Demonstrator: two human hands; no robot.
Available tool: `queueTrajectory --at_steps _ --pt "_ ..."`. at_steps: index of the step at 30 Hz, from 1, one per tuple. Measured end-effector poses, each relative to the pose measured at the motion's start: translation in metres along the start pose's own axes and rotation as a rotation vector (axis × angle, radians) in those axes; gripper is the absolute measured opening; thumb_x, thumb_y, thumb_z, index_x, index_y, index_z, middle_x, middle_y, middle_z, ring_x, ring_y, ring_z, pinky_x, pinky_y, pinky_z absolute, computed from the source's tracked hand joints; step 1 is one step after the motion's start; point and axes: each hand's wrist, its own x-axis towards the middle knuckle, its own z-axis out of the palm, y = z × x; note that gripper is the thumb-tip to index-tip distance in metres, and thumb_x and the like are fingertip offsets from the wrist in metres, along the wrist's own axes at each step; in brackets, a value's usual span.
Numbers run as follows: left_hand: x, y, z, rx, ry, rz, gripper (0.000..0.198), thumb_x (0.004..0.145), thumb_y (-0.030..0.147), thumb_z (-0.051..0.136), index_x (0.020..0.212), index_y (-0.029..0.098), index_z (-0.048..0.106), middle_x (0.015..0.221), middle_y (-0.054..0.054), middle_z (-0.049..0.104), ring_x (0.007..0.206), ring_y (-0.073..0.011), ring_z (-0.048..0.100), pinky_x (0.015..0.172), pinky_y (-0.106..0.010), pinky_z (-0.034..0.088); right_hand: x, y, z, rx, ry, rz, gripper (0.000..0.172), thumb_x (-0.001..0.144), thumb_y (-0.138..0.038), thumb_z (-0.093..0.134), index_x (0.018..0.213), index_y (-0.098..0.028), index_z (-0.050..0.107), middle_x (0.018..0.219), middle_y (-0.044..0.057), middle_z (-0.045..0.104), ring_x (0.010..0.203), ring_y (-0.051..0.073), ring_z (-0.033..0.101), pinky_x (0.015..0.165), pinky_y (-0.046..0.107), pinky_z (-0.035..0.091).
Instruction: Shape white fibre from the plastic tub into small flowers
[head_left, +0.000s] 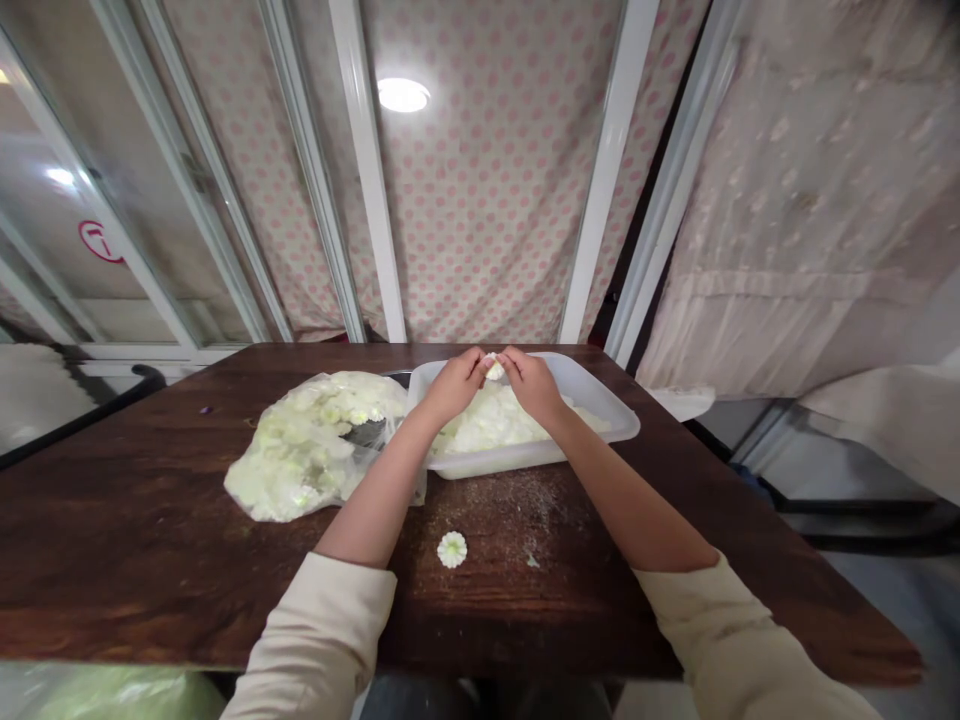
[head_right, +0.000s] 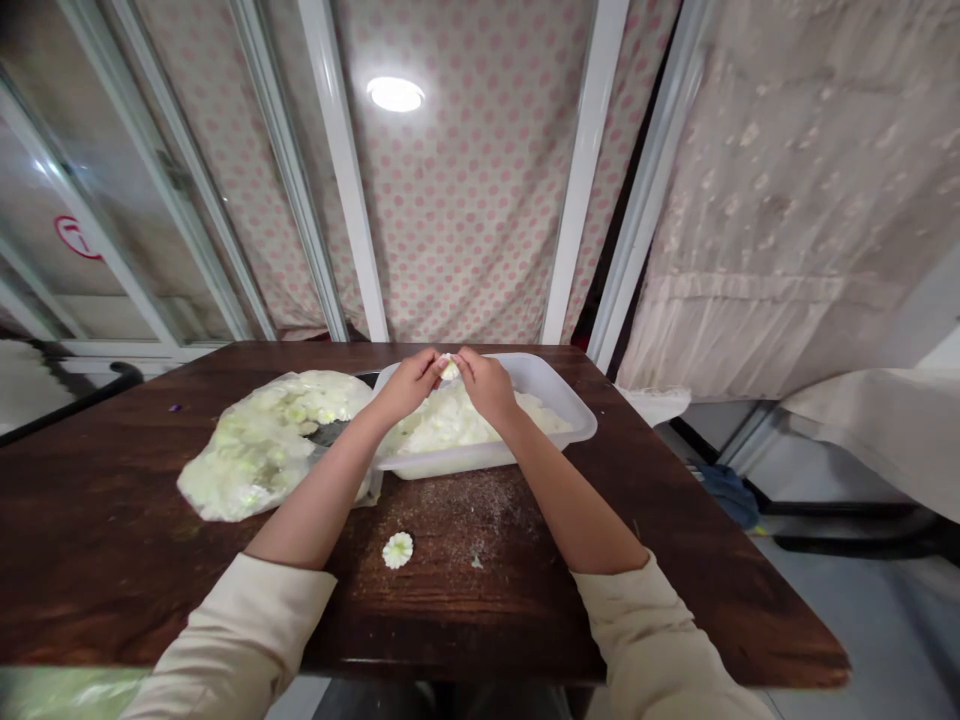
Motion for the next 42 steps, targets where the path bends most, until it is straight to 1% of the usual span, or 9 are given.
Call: queueTrajectory --at_steps 3,7,9,13,17,23,29,33,42 --pt "-0.002 -0.008 0.005 -0.036 -0.051 -0.107 0.026 0.084 0.040 0.041 0.071 0.018 0.043 0.051 0.004 0.050 0.045 -0.0086 0.045 0.048 -0.020 0.032 -0.001 0.008 0.008 0.096 -0.043 0.008 0.028 0.088 -0.035 0.036 0.072 -0.018 0.051 0.060 0.000 0.050 0.059 0.013 0.048 0.057 0.022 0.032" --pt "-0.003 -0.017 0.009 -0.133 -0.081 -0.226 0.022 0.081 0.038 0.046 0.084 0.017 0.047 0.049 0.003 0.055 0.036 -0.0088 0.046 0.041 -0.019 0.033 -0.003 0.009 0.012 0.187 -0.131 0.046 0.028 0.088 -0.036 0.036 0.072 -0.018 0.051 0.053 -0.003 0.049 0.048 0.010 0.046 0.053 0.022 0.033" --pt "-0.002 -0.020 0.010 -0.151 -0.085 -0.229 0.020 0.080 0.037 0.047 0.083 0.017 0.048 0.047 0.004 0.054 0.035 -0.0084 0.046 0.040 -0.019 0.032 -0.004 0.007 0.013 0.204 -0.158 0.068 0.028 0.088 -0.037 0.036 0.072 -0.018 0.050 0.053 -0.003 0.050 0.046 0.010 0.047 0.052 0.022 0.034" --pt "-0.002 -0.021 0.010 -0.155 -0.051 -0.202 0.015 0.080 0.032 0.046 0.077 0.017 0.049 0.040 0.006 0.047 0.033 -0.0077 0.042 0.040 -0.019 0.031 -0.006 0.003 0.015 0.156 -0.143 0.078 0.026 0.087 -0.041 0.037 0.078 -0.019 0.048 0.065 -0.001 0.056 0.055 0.012 0.051 0.056 0.022 0.036" --pt "-0.003 -0.017 0.011 -0.161 -0.012 -0.191 0.016 0.082 0.031 0.042 0.074 0.018 0.047 0.041 0.006 0.046 0.034 -0.0081 0.044 0.041 -0.019 0.033 -0.007 0.000 0.018 0.122 -0.182 0.072 0.021 0.090 -0.035 0.031 0.085 -0.020 0.045 0.069 0.000 0.056 0.059 0.013 0.052 0.058 0.023 0.036" --pt "-0.003 -0.016 0.018 -0.249 -0.076 -0.301 0.021 0.086 0.032 0.036 0.072 0.017 0.043 0.045 0.004 0.051 0.035 -0.0082 0.050 0.036 -0.016 0.034 -0.009 -0.004 0.018 -0.054 -0.205 0.103 0.025 0.091 -0.030 0.027 0.078 -0.020 0.045 0.064 0.002 0.054 0.059 0.014 0.050 0.056 0.024 0.030" --pt "0.003 -0.015 0.019 -0.488 -0.069 -0.368 0.010 0.086 0.021 0.039 0.081 0.014 0.045 0.057 0.001 0.057 0.048 -0.0098 0.061 0.046 -0.019 0.048 -0.008 -0.002 0.018 -0.084 -0.168 0.121 0.026 0.091 -0.031 0.029 0.077 -0.019 0.047 0.070 0.004 0.058 0.065 0.015 0.052 0.057 0.024 0.029" --pt "0.004 -0.016 0.018 -0.557 -0.120 -0.356 0.008 0.084 0.016 0.044 0.081 0.011 0.050 0.059 0.000 0.059 0.051 -0.0090 0.061 0.050 -0.019 0.051 -0.007 -0.001 0.018 -0.119 -0.176 0.138 0.022 0.090 -0.030 0.033 0.079 -0.019 0.049 0.068 0.003 0.057 0.063 0.015 0.050 0.056 0.024 0.029" --pt "0.004 -0.022 0.017 -0.525 -0.102 -0.344 0.022 0.080 0.028 0.054 0.067 0.011 0.052 0.049 -0.001 0.058 0.043 -0.0091 0.057 0.046 -0.020 0.048 -0.009 -0.003 0.019 -0.078 -0.153 0.137 0.022 0.089 -0.027 0.031 0.077 -0.019 0.048 0.069 0.004 0.058 0.064 0.016 0.052 0.057 0.024 0.030"
